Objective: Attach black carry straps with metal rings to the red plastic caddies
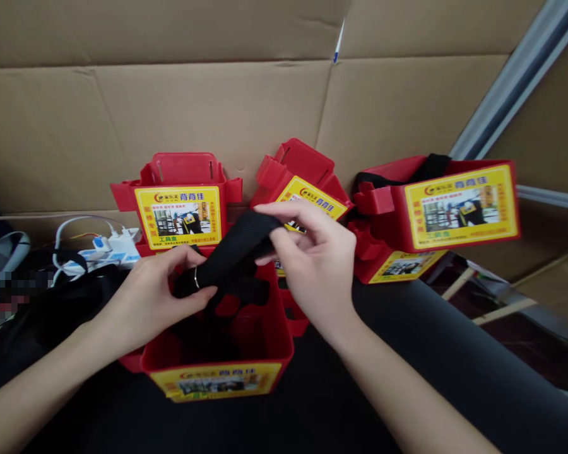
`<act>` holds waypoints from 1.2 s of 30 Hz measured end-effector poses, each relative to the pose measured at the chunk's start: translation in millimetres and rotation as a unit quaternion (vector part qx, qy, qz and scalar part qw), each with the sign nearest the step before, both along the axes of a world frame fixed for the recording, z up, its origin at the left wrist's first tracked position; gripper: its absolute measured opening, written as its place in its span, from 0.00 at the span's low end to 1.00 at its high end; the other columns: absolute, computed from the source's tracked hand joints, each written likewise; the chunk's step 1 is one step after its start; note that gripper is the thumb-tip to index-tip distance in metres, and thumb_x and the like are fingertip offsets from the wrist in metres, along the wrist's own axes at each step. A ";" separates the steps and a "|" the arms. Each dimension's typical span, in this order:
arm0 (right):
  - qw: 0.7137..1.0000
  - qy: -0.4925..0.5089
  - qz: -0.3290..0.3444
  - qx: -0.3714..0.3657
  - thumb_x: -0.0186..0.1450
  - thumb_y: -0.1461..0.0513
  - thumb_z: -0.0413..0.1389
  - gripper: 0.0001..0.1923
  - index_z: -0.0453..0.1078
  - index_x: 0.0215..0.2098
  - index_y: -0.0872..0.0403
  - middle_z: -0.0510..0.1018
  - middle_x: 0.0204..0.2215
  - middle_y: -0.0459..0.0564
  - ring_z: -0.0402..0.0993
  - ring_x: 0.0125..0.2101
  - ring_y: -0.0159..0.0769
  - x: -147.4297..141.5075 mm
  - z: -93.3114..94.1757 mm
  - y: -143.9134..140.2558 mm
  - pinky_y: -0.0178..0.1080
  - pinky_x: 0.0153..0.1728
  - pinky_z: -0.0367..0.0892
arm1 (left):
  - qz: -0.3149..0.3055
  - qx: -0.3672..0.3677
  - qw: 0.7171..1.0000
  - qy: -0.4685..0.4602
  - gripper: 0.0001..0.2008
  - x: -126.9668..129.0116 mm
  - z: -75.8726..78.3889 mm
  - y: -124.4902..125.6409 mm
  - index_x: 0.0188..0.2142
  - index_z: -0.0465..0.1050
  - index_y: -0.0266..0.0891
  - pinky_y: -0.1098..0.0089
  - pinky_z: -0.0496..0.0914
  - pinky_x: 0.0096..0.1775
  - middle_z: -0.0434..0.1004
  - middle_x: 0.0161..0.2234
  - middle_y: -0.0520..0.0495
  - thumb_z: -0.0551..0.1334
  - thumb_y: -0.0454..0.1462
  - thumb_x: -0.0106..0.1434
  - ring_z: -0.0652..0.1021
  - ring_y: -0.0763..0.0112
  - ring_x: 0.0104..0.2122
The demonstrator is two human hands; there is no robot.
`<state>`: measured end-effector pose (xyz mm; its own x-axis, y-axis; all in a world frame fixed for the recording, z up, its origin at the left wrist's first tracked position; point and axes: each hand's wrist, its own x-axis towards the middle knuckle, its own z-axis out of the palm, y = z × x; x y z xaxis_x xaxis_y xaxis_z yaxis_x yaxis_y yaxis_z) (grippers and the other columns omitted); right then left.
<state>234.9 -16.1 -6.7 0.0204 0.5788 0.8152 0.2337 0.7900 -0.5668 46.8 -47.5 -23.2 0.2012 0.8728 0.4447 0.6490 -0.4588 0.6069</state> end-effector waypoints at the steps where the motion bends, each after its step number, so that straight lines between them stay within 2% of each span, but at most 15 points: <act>1: 0.997 0.064 0.021 -0.043 0.60 0.68 0.52 0.09 0.69 0.37 0.50 0.73 0.32 0.44 0.73 0.25 0.28 0.4 0.3 4.7 0.30 0.21 0.71 | -0.001 0.000 1.000 -0.001 0.08 -0.2 0.2 0.6 0.33 0.67 0.40 0.70 0.65 0.33 0.76 0.32 0.53 0.63 0.36 0.52 0.74 0.70 0.31; 5: 0.984 0.113 0.079 -0.117 0.61 0.68 0.48 0.14 0.62 0.44 0.48 0.71 0.30 0.43 0.70 0.22 0.26 -0.1 -0.4 16.7 0.29 0.18 0.68 | 0.000 0.000 1.000 0.017 0.08 -0.2 2.1 0.2 0.33 0.67 0.40 0.70 0.65 0.31 0.75 0.31 0.54 0.62 0.33 0.51 0.73 0.71 0.30; 8: 0.990 -0.130 0.046 -0.021 0.59 0.73 0.44 0.23 0.62 0.49 0.48 0.71 0.37 0.48 0.72 0.31 0.30 0.0 0.1 10.7 0.35 0.31 0.72 | -0.006 -0.006 1.000 0.011 0.08 -0.8 3.5 -1.8 0.32 0.67 0.40 0.70 0.65 0.33 0.75 0.31 0.55 0.61 0.31 0.51 0.73 0.72 0.30; 11: 0.907 -0.408 -0.057 0.087 0.57 0.74 0.46 0.26 0.66 0.50 0.50 0.66 0.50 0.56 0.63 0.52 0.46 -2.1 0.4 -4.1 0.51 0.48 0.64 | -0.003 -0.012 1.000 0.012 0.08 -1.0 4.0 -2.9 0.33 0.68 0.39 0.70 0.66 0.34 0.75 0.30 0.55 0.61 0.30 0.51 0.74 0.73 0.30; 13: 0.851 -0.485 -0.131 0.152 0.60 0.70 0.49 0.20 0.69 0.49 0.52 0.64 0.53 0.58 0.57 0.56 0.53 -5.2 -0.5 -12.6 0.56 0.51 0.59 | 0.004 -0.006 1.000 0.011 0.08 -0.3 3.8 -3.0 0.33 0.69 0.39 0.70 0.66 0.34 0.76 0.30 0.54 0.61 0.31 0.51 0.74 0.72 0.30; 15: 0.821 -0.513 -0.152 0.199 0.63 0.66 0.50 0.14 0.70 0.46 0.54 0.70 0.47 0.57 0.65 0.50 0.50 -8.1 -2.4 -16.7 0.52 0.47 0.63 | 0.001 -0.007 1.000 -0.003 0.08 0.4 3.6 -3.1 0.33 0.69 0.39 0.70 0.66 0.34 0.76 0.30 0.54 0.62 0.32 0.51 0.75 0.71 0.30; 17: 0.816 -0.513 -0.129 0.231 0.65 0.65 0.48 0.12 0.71 0.43 0.56 0.76 0.35 0.53 0.72 0.36 0.40 -9.3 -5.4 -16.4 0.42 0.36 0.68 | -0.014 -0.027 0.999 -0.025 0.08 0.4 3.9 -3.4 0.33 0.71 0.40 0.71 0.67 0.34 0.77 0.31 0.53 0.62 0.32 0.51 0.75 0.71 0.31; 20: 0.847 -0.463 -0.093 0.243 0.67 0.67 0.45 0.13 0.71 0.39 0.59 0.76 0.26 0.49 0.72 0.26 0.32 -8.2 -9.9 -11.0 0.34 0.26 0.66 | -0.028 -0.055 0.997 -0.049 0.08 -1.4 5.4 -3.6 0.33 0.72 0.40 0.71 0.68 0.34 0.78 0.32 0.53 0.62 0.33 0.51 0.76 0.70 0.32; 22: 0.903 -0.376 -0.082 0.192 0.66 0.67 0.46 0.11 0.71 0.38 0.57 0.77 0.27 0.48 0.74 0.26 0.31 -6.3 -10.0 -5.8 0.33 0.27 0.68 | -0.023 -0.052 0.997 -0.049 0.08 -3.0 6.6 -3.3 0.34 0.71 0.40 0.71 0.68 0.33 0.77 0.31 0.53 0.62 0.34 0.52 0.75 0.71 0.30; 24: 0.969 -0.214 -0.067 0.102 0.65 0.66 0.48 0.09 0.70 0.37 0.54 0.76 0.23 0.44 0.73 0.22 0.30 -3.1 -5.5 0.0 0.32 0.25 0.68 | -0.015 -0.045 0.998 -0.037 0.08 -4.1 7.0 -2.6 0.33 0.71 0.39 0.71 0.67 0.32 0.77 0.30 0.53 0.62 0.34 0.52 0.75 0.71 0.29; 26: 0.999 -0.016 -0.029 0.018 0.64 0.64 0.50 0.06 0.69 0.35 0.52 0.72 0.18 0.41 0.68 0.14 0.29 2.7 4.0 5.7 0.32 0.16 0.65 | -0.015 -0.036 0.999 -0.024 0.07 -4.3 6.2 -1.7 0.33 0.70 0.39 0.71 0.67 0.32 0.77 0.30 0.53 0.62 0.34 0.52 0.74 0.72 0.29; 28: 0.987 0.158 0.010 -0.041 0.62 0.64 0.53 0.03 0.68 0.31 0.52 0.69 0.18 0.41 0.63 0.11 0.27 12.5 16.9 10.8 0.31 0.10 0.58 | -0.014 -0.026 1.000 -0.001 0.07 -3.7 4.2 -1.0 0.33 0.69 0.39 0.71 0.66 0.31 0.75 0.29 0.53 0.61 0.34 0.52 0.73 0.72 0.28; 31: 0.942 0.317 0.024 -0.106 0.63 0.66 0.51 0.09 0.65 0.25 0.50 0.71 0.26 0.44 0.67 0.20 0.24 33.0 36.1 17.6 0.27 0.15 0.62 | -0.009 -0.018 0.999 0.041 0.05 -2.2 0.8 -0.4 0.32 0.67 0.38 0.71 0.65 0.30 0.71 0.25 0.54 0.58 0.31 0.54 0.71 0.74 0.25; 34: 0.918 0.363 0.035 -0.154 0.66 0.64 0.47 0.13 0.63 0.24 0.50 0.72 0.31 0.45 0.70 0.29 0.23 48.3 45.4 22.5 0.23 0.25 0.67 | -0.034 -0.008 0.999 0.023 0.05 -1.7 -0.2 -0.7 0.31 0.67 0.38 0.72 0.64 0.29 0.68 0.23 0.54 0.56 0.29 0.54 0.69 0.75 0.24; 36: 0.922 0.345 0.061 -0.162 0.65 0.64 0.49 0.11 0.64 0.25 0.51 0.72 0.27 0.44 0.70 0.25 0.23 49.4 44.7 22.0 0.25 0.23 0.67 | -0.059 0.011 0.998 -0.010 0.06 -2.4 1.0 -1.4 0.31 0.67 0.39 0.74 0.65 0.29 0.68 0.25 0.54 0.56 0.29 0.54 0.70 0.76 0.25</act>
